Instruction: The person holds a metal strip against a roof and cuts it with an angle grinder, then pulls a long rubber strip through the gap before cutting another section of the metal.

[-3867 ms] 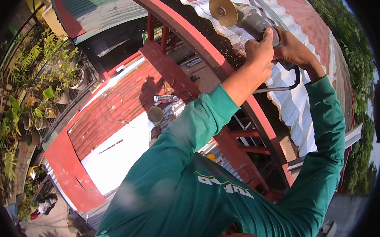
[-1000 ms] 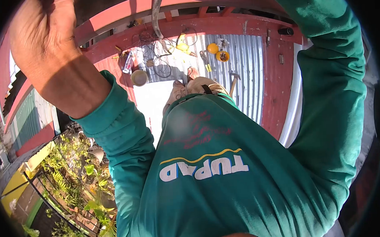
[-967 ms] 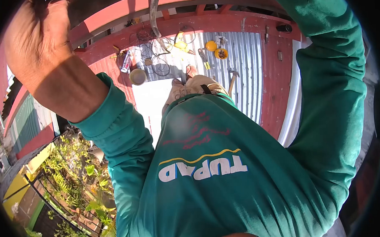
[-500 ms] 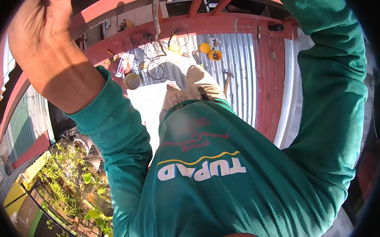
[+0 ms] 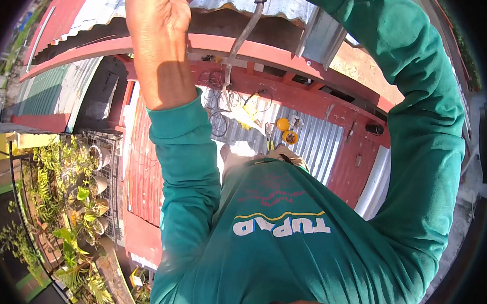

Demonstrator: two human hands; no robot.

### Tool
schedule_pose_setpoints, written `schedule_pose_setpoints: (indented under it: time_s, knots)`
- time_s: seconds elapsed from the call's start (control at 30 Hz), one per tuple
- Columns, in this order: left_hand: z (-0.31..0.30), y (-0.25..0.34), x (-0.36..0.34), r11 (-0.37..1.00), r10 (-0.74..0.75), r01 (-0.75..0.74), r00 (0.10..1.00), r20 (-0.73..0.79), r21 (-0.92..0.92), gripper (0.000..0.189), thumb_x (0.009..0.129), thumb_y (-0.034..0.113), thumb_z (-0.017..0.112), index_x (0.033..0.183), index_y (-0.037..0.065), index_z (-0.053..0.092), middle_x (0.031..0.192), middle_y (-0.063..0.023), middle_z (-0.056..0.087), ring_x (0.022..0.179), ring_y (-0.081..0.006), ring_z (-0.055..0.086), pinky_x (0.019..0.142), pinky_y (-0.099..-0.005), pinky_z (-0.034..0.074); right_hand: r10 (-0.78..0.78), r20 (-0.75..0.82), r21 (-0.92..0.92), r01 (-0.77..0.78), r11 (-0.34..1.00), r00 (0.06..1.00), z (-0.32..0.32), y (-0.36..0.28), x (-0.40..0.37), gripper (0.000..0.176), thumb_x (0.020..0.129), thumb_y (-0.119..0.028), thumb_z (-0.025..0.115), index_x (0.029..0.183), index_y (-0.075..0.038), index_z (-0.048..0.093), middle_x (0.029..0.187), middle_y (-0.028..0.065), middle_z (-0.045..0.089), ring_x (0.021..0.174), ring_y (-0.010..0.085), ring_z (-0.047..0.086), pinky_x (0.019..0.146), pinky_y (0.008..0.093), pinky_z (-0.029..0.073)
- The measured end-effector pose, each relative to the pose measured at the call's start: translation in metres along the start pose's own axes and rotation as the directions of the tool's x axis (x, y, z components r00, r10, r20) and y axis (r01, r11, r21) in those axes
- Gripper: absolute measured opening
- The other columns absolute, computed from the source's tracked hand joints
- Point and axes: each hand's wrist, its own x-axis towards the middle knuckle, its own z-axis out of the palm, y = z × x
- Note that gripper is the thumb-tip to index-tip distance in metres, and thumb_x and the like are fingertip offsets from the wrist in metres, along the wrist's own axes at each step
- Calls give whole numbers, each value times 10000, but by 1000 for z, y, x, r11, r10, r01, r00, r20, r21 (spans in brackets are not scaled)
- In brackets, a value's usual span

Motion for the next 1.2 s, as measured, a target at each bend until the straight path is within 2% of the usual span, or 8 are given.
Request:
schedule_pose_setpoints:
  time_s: [0.1, 0.17, 0.2, 0.27, 0.6, 0.67, 0.83, 1.2]
  knots:
    - [-67, -32, 30, 808, 53, 272, 850, 524, -523, 519, 1066, 222, 581, 1545, 112, 416, 1199, -70, 674, 1039, -181, 651, 798, -321, 531, -100, 76, -48, 104, 993, 992, -9, -15, 5, 204, 758, -96, 794, 912, 34, 761, 809, 123, 725, 697, 189, 662, 554, 351, 529]
    - [-30, -17, 19, 913, -129, 254, 922, 364, -321, 384, 1063, 249, 594, 1379, 33, 567, 1097, -85, 699, 959, -182, 673, 728, -287, 540, -72, 64, -140, 80, 987, 995, -18, -19, 0, 209, 757, -117, 811, 879, 45, 764, 802, 122, 737, 697, 185, 668, 570, 342, 539]
    - [8, -19, 11, 969, -179, 150, 974, -140, -194, 339, 1060, 260, 602, 1282, 5, 629, 1032, -88, 704, 906, -180, 679, 692, -279, 541, -17, 25, -226, 22, 974, 1000, -16, -21, 5, 220, 755, -121, 823, 885, 47, 767, 807, 116, 746, 693, 183, 680, 566, 338, 541]
    - [-5, -25, 17, 993, -70, 58, 991, -110, -104, 343, 1037, 298, 642, 1212, 2, 643, 1018, -90, 687, 893, -172, 668, 777, -348, 551, -5, 98, -198, 24, 980, 995, -15, -23, 17, 216, 752, -120, 824, 889, 38, 771, 812, 109, 750, 686, 182, 688, 576, 341, 545]
    - [-10, -6, 51, 951, -305, 278, 910, -279, -132, 584, 991, 485, 662, 1278, -20, 600, 1176, -128, 654, 1064, -240, 621, 897, -438, 509, -91, 277, -231, 158, 960, 957, -18, -36, 78, 176, 821, -88, 770, 962, 16, 753, 821, 69, 734, 701, 144, 685, 575, 294, 538]
    - [-13, -12, 58, 983, -136, 95, 952, -274, -156, 457, 1016, 376, 662, 1142, -61, 625, 1024, -119, 674, 833, -187, 641, 660, -355, 499, -116, 280, -288, 198, 937, 953, -23, -31, 94, 552, 695, -90, 782, 1206, 32, 615, 934, 112, 681, 762, 167, 643, 695, 287, 551]
    - [-31, -22, 81, 985, -162, 140, 952, -261, -101, 484, 1038, 395, 612, 1222, -53, 601, 1103, -139, 672, 859, -239, 677, 645, -458, 550, -173, 233, -400, 256, 880, 957, -22, -23, 124, 604, 558, -108, 781, 1127, 36, 639, 943, 114, 680, 763, 220, 648, 718, 321, 561]
    - [-44, -28, 96, 979, -186, 147, 928, -324, -142, 591, 1021, 420, 638, 1158, -151, 573, 1081, -199, 660, 817, -236, 700, 609, -376, 586, -106, 299, -349, 212, 913, 948, -18, -21, 152, 554, 584, -81, 805, 1094, 36, 625, 936, 87, 668, 770, 172, 644, 713, 294, 562]
